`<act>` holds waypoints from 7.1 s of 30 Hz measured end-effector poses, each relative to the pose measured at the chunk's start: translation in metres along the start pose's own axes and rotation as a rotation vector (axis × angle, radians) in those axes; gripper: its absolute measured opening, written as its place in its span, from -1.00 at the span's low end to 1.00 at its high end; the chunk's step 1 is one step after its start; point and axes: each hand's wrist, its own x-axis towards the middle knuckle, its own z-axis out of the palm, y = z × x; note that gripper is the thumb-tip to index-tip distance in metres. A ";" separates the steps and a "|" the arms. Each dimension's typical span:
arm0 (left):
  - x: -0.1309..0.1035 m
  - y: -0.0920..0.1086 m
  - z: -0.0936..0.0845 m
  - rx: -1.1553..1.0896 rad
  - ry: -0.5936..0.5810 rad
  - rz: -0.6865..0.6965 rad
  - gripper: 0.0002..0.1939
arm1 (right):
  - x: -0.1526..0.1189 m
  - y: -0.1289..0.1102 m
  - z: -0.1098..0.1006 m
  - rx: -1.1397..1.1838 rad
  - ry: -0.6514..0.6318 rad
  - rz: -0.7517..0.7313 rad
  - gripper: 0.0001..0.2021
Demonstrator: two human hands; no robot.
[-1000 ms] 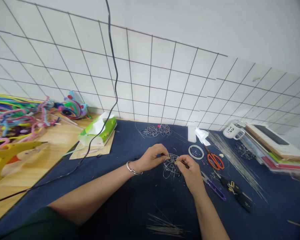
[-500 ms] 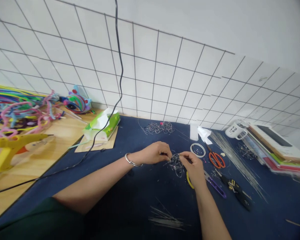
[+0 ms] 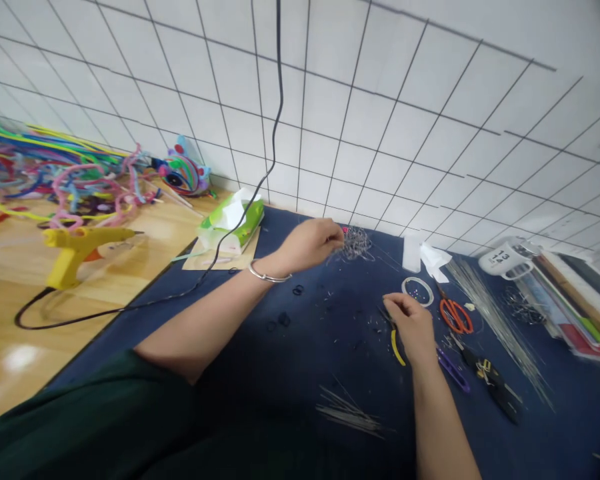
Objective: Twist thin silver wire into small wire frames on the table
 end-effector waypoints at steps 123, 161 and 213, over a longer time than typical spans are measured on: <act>-0.039 0.049 0.080 -0.168 -0.237 0.043 -0.92 | -0.029 -0.029 0.025 -0.426 0.165 -0.170 -0.90; -0.039 0.057 0.075 -0.501 -0.194 -0.141 -0.89 | -0.025 -0.037 0.020 0.149 -0.048 0.043 -0.90; -0.036 0.073 0.055 -0.665 -0.256 -0.262 -0.94 | -0.024 -0.029 0.020 -0.125 0.143 -0.139 -0.84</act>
